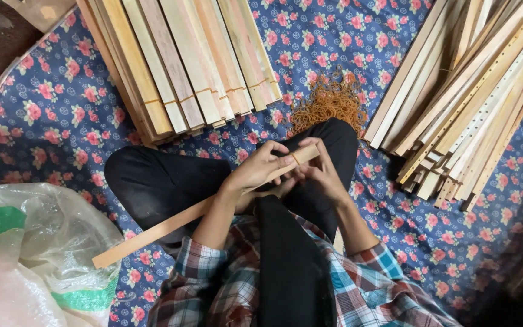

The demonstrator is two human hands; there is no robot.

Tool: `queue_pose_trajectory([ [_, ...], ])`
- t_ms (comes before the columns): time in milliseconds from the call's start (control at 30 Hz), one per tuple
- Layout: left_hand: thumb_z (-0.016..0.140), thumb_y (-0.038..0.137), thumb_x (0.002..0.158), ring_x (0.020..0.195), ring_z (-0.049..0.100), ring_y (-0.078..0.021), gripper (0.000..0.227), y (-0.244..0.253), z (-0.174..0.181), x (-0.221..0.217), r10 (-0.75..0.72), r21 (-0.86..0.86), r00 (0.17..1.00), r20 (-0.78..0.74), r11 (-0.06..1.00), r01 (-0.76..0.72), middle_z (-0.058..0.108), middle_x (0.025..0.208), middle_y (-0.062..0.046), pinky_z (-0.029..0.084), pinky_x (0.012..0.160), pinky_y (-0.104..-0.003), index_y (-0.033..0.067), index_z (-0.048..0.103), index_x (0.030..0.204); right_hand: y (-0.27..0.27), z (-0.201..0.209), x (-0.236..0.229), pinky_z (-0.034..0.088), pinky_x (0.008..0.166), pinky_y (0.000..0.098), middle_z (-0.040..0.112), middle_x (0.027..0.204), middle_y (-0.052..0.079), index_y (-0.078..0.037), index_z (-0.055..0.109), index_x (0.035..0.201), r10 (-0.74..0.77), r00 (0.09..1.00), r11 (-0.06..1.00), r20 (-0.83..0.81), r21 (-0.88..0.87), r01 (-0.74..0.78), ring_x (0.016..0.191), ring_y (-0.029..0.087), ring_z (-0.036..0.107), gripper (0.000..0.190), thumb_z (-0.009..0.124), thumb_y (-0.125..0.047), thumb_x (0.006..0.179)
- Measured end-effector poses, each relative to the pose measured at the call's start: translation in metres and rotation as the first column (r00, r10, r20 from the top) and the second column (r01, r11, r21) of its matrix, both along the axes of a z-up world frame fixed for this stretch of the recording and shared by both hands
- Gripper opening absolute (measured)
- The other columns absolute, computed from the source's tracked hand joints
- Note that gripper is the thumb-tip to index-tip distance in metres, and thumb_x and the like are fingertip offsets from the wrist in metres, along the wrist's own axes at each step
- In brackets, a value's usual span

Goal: The person sits on a floor mat and sorts long thin wooden slats, picking them up one at a time, aligning them by hand, and adding them to a growing stack beside a pile of similar slats. They occasionally turn a slat over or reposition it before placing it on the stack.

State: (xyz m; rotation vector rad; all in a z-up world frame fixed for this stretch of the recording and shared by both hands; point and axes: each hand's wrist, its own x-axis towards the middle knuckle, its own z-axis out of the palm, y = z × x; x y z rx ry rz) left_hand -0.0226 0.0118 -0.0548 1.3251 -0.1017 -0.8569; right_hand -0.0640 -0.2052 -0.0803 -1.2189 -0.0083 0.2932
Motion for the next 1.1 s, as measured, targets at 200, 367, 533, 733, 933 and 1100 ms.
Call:
queue_pose_trajectory([
  [200, 0.065, 0.04, 0.098, 0.051, 0.069, -0.0132, 0.054, 0.019, 0.008, 0.028, 0.176, 0.032, 0.984, 0.007, 0.984, -0.177, 0.076, 0.081, -0.02, 0.051, 0.041, -0.02, -0.0023, 0.058, 0.131, 0.043, 0.076, -0.048, 0.052, 0.06, 0.0334, 0.068, 0.08, 0.009, -0.009, 0.077, 0.109, -0.026, 0.961, 0.793, 0.277, -0.58, 0.188, 0.066, 0.023, 0.068, 0.031, 0.072, -0.027, 0.084],
  [367, 0.071, 0.039, 0.095, 0.06, 0.072, -0.0207, 0.053, 0.013, 0.003, 0.015, 0.245, 0.011, 0.969, -0.003, 0.969, -0.245, 0.073, 0.086, -0.024, 0.055, 0.045, -0.025, -0.0046, 0.063, 0.125, 0.02, 0.071, -0.045, 0.045, 0.071, 0.033, 0.057, 0.05, 0.005, -0.016, 0.058, 0.055, -0.123, 0.941, 0.982, 0.315, -0.099, 0.162, 0.053, 0.024, 0.057, 0.032, 0.053, -0.034, 0.08],
  [533, 0.067, 0.044, 0.096, 0.053, 0.072, -0.0191, 0.053, 0.004, 0.031, 0.0, 0.286, 0.112, 0.95, 0.125, 0.947, -0.3, 0.076, 0.081, -0.02, 0.058, 0.045, -0.029, -0.0027, 0.064, 0.121, 0.007, 0.039, -0.033, 0.045, 0.1, 0.0423, 0.04, 0.034, -0.003, -0.016, 0.04, 0.05, -0.186, 0.981, 0.659, -0.061, 0.733, 0.17, 0.037, 0.011, 0.043, 0.038, 0.046, -0.031, 0.083],
  [733, 0.061, 0.046, 0.097, 0.057, 0.071, -0.0132, 0.042, 0.001, 0.072, -0.025, 0.136, 0.236, 0.962, 0.235, 0.953, -0.192, 0.078, 0.079, -0.006, 0.055, 0.054, -0.025, 0.012, 0.068, 0.121, 0.029, 0.036, -0.01, 0.062, 0.093, 0.0335, 0.062, 0.139, 0.025, 0.007, 0.053, 0.142, -0.23, 0.797, 0.356, -0.558, 0.714, 0.603, 0.116, 0.03, 0.069, 0.056, 0.042, 0.022, 0.089],
  [933, 0.06, 0.045, 0.097, 0.062, 0.071, -0.0167, 0.044, 0.015, 0.093, -0.024, 0.052, 0.287, 0.963, 0.264, 0.949, -0.13, 0.078, 0.079, -0.007, 0.056, 0.062, -0.03, 0.009, 0.067, 0.122, 0.031, 0.057, -0.007, 0.058, 0.061, 0.0179, 0.073, 0.118, 0.023, 0.008, 0.062, 0.132, -0.607, 0.728, 0.736, -0.319, 0.12, 0.667, 0.082, 0.019, 0.078, 0.041, 0.062, -0.006, 0.093],
  [1100, 0.058, 0.03, 0.095, 0.071, 0.073, -0.0296, 0.036, 0.032, 0.153, -0.013, -0.254, 0.435, 0.94, 0.228, 0.89, 0.135, 0.077, 0.081, -0.015, 0.057, 0.072, -0.041, 0.0087, 0.07, 0.121, 0.007, 0.081, 0.002, 0.055, 0.061, 0.0189, 0.077, 0.078, 0.008, -0.009, 0.082, 0.104, -0.15, 0.986, 0.837, -0.068, -0.54, 0.09, 0.071, 0.009, 0.071, 0.039, 0.094, -0.013, 0.067],
])
